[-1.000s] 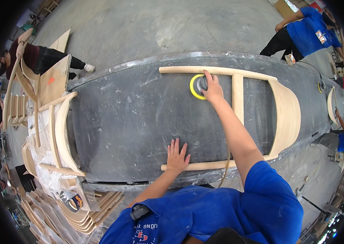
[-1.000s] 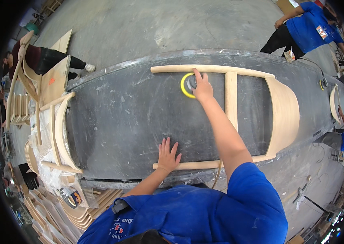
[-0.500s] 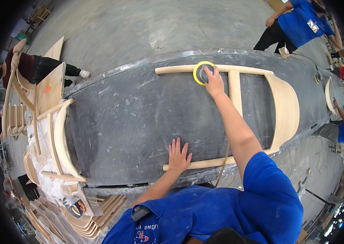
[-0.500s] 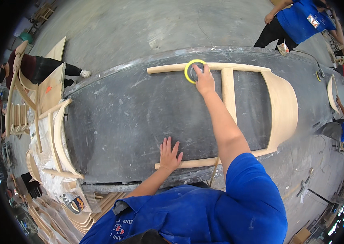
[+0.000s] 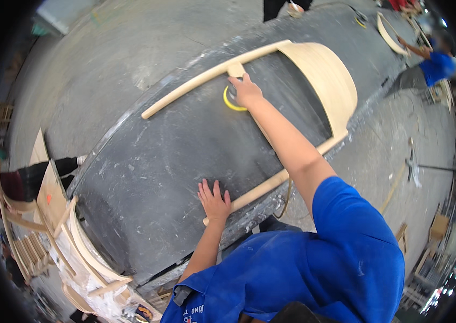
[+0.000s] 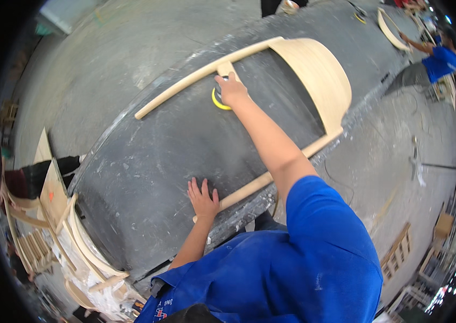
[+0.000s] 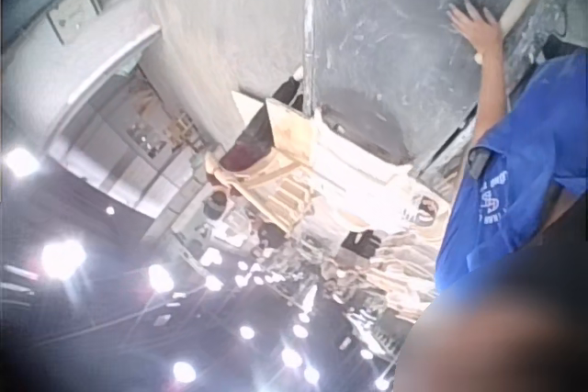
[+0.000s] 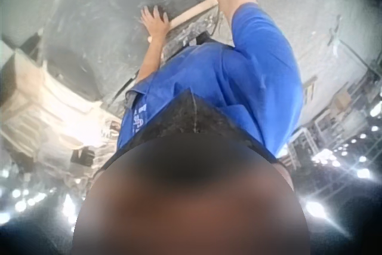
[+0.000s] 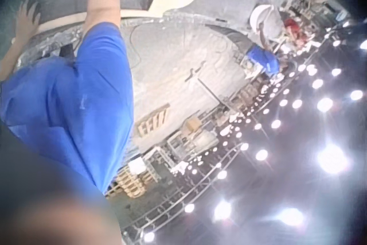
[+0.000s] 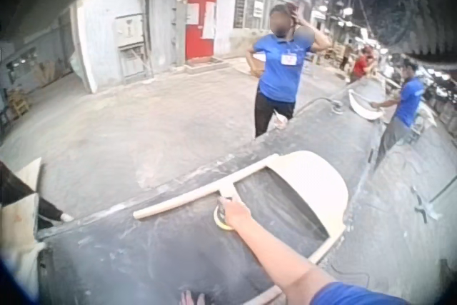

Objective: The person uses a handheld orbital sander to smooth the surfaces of wooden chair frames on a workbench. They repeatedly reposition the chairs, sanding the seat, backrest, and legs, then move finished pieces aside and bring new frames into position.

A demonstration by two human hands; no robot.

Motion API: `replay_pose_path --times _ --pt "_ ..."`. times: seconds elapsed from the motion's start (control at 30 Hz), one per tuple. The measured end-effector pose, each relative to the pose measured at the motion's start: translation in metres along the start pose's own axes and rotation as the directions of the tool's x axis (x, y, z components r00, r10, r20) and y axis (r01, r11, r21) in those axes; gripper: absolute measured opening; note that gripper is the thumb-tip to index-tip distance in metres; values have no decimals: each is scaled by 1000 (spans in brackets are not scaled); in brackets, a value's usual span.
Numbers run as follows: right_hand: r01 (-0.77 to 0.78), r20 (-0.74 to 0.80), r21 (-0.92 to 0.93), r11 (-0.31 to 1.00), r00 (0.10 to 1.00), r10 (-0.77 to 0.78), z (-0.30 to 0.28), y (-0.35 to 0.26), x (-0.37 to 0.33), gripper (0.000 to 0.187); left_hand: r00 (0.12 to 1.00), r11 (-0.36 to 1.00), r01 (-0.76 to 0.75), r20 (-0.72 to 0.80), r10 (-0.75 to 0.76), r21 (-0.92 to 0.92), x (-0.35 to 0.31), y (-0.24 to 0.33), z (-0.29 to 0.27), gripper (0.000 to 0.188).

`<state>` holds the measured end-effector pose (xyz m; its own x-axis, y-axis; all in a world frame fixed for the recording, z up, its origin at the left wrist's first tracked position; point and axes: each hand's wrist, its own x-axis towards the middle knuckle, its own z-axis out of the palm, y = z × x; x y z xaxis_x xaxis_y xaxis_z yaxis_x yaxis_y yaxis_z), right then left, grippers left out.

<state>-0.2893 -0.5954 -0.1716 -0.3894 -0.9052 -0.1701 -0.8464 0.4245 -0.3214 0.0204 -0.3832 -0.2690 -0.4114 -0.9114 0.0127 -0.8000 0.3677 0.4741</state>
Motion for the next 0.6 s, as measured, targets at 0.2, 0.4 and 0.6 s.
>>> replay_pose_path --times 0.2,0.4,0.6 --pt "37 91 66 997 995 -43 -8 59 -46 64 1000 998 7 22 -9 55 0 1 3 52" --pt "-13 166 48 999 986 5 -15 102 -134 68 996 998 -43 -78 47 56 5 4 6 50" --pt "182 29 246 952 980 -194 -39 175 -216 74 966 996 45 -251 -63 -75 -8 -16 -11 44"
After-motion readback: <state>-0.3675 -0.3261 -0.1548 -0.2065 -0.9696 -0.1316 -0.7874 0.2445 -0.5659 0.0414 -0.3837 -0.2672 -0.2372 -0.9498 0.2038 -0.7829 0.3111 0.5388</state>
